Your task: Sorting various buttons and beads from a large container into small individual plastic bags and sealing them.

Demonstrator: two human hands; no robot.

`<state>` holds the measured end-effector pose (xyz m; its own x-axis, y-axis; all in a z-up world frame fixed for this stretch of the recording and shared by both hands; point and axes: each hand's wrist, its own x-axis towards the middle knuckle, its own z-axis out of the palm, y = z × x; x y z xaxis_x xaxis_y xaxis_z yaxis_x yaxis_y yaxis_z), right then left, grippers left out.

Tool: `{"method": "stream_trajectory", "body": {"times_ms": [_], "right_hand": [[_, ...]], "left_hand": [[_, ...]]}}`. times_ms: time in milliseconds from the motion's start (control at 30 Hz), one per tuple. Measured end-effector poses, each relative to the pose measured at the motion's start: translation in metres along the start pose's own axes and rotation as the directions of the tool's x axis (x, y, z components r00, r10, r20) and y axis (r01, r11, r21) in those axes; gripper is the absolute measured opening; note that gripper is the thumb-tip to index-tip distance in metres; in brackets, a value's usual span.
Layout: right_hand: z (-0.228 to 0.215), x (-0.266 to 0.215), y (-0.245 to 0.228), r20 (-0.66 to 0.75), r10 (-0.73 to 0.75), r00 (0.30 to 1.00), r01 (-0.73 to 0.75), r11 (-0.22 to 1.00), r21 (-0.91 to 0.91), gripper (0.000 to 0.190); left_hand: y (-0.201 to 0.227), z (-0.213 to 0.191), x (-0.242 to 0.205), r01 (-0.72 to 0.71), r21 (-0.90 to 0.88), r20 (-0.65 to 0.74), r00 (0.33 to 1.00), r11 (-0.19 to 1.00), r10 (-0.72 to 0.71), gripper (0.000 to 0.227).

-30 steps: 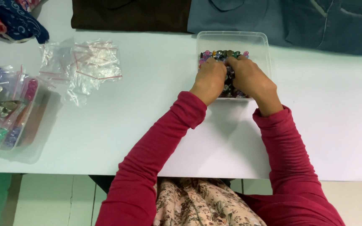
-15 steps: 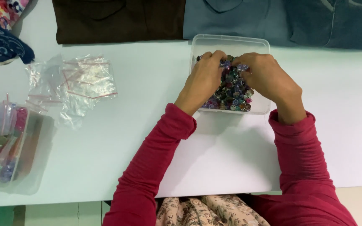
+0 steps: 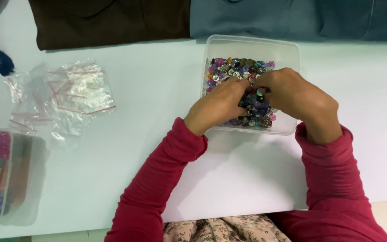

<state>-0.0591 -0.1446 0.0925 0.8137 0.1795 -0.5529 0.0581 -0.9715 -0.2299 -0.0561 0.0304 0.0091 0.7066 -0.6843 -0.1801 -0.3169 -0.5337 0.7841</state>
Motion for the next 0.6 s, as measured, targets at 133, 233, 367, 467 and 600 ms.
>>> {"method": "stream_trajectory", "body": {"times_ms": [133,233,367,467,600], "right_hand": [[-0.007,0.000,0.014,-0.052,0.014,0.999,-0.013,1.000,0.011,0.056],[-0.011,0.000,0.024,-0.089,0.002,0.996,0.006,0.996,0.093,0.057],[-0.026,-0.003,0.030,-0.090,0.114,0.989,-0.097,0.981,0.169,0.052],[-0.030,-0.004,0.032,-0.075,0.203,0.976,-0.179,0.951,0.251,0.051],[-0.026,-0.008,0.031,-0.141,0.018,0.990,0.007,0.984,0.176,0.029]], "left_hand": [[0.009,-0.009,-0.001,-0.023,-0.103,0.094,0.995,0.994,0.033,0.062],[0.021,-0.003,-0.004,-0.074,-0.211,0.066,0.994,0.975,0.090,0.048],[0.032,0.018,-0.009,-0.232,-0.265,-0.179,0.966,0.936,0.188,0.058],[0.046,0.015,-0.017,-0.274,-0.271,-0.271,0.942,0.923,0.200,0.073],[0.047,0.006,-0.016,-0.225,-0.256,-0.361,0.924,0.940,0.123,0.073]]}}
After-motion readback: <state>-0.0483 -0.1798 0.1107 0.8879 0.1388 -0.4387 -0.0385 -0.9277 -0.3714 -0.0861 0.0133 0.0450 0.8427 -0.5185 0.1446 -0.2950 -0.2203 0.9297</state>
